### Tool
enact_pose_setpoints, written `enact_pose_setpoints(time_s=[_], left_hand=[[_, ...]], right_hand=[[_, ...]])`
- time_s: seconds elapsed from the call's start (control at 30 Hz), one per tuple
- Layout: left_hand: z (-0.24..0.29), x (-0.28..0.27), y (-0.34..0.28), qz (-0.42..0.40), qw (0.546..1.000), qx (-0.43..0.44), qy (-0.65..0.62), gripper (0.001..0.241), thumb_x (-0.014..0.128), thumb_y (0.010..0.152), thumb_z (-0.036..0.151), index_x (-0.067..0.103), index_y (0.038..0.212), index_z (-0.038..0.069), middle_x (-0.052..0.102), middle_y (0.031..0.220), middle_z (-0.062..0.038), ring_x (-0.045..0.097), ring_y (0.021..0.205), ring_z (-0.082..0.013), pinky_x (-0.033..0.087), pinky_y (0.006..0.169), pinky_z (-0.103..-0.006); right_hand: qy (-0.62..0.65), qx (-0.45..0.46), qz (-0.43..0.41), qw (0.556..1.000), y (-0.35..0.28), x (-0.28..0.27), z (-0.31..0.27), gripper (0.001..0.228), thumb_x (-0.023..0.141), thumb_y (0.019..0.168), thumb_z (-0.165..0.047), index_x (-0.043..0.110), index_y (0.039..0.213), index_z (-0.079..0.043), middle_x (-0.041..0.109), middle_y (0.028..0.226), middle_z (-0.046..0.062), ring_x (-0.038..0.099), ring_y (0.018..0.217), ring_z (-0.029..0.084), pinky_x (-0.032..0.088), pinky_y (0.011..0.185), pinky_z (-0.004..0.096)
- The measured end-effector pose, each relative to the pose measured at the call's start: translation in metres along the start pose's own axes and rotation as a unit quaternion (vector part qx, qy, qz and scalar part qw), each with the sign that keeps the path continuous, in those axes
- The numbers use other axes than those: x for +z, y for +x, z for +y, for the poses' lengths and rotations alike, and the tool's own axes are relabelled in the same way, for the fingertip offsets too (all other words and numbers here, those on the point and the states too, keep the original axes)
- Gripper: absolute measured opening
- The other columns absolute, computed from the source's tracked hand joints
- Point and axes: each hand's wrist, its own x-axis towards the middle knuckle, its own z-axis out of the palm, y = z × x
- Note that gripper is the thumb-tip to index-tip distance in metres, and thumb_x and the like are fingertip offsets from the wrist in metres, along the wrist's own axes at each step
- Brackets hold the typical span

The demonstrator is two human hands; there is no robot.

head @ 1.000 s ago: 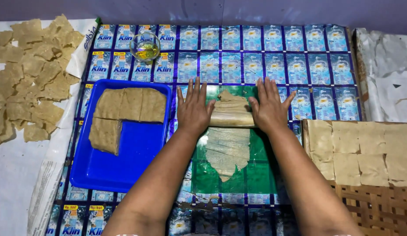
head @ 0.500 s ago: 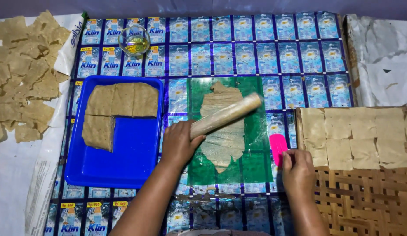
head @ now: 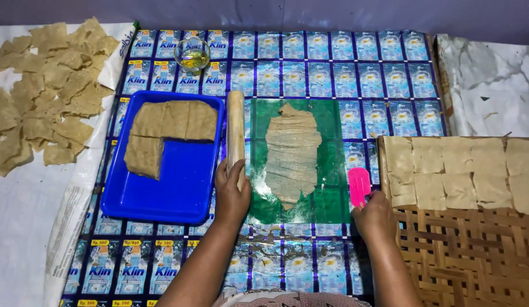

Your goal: Rolling out dough using a rolling pin and cutting it into squares with a plastic scraper.

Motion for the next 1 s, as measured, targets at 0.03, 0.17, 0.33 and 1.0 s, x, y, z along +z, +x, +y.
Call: enact_pose_setpoints(time_s=[0.03,0.17,0.33,1.0], left_hand=[[-0.004,0.001,-0.003,0.016,0.999,0.031,-0.003,0.049,0.069,0.089,0.013,0.062,0.137,0.021,0.045,0.145,-0.026,0.048,0.135,-0.0485,0.045,0.11,-0.0521],[0.0,-0.012,-0.014,0.007,0.997,0.076,-0.017,0.058,0.069,0.088,0.012,0.057,0.144,0.022,0.039,0.151,-0.028,0.042,0.141,-0.0479,0.04,0.114,-0.0532],[-0.011,-0.002,-0.018,0.034,0.994,0.098,0.017,0.053,0.068,0.089,0.014,0.059,0.14,0.022,0.042,0.149,-0.026,0.046,0.138,-0.0455,0.044,0.112,-0.0519],[-0.011,-0.001,-0.019,0.048,0.993,0.102,0.036,0.05,0.066,0.09,0.018,0.059,0.138,0.028,0.044,0.148,-0.025,0.05,0.134,-0.0464,0.047,0.107,-0.0553]], right_hand=[[0.017,0.032,-0.056,0.998,0.005,-0.001,-0.001,0.048,0.07,0.079,-0.03,0.057,0.122,-0.011,0.065,0.11,0.019,0.068,0.108,0.048,0.054,0.086,0.06],[0.031,0.025,-0.057,0.998,0.006,-0.032,-0.024,0.038,0.062,0.083,-0.021,0.058,0.117,-0.006,0.061,0.114,0.023,0.066,0.107,0.051,0.055,0.085,0.062],[0.02,-0.101,-0.026,0.994,0.02,-0.097,-0.072,0.036,0.039,0.109,-0.033,0.049,0.13,-0.006,0.06,0.116,0.025,0.062,0.114,0.052,0.052,0.089,0.063],[-0.209,-0.367,0.083,0.903,0.133,-0.076,-0.097,0.005,0.057,0.096,-0.032,0.061,0.092,-0.033,0.06,0.094,-0.01,0.063,0.098,0.015,0.035,0.104,0.044]])
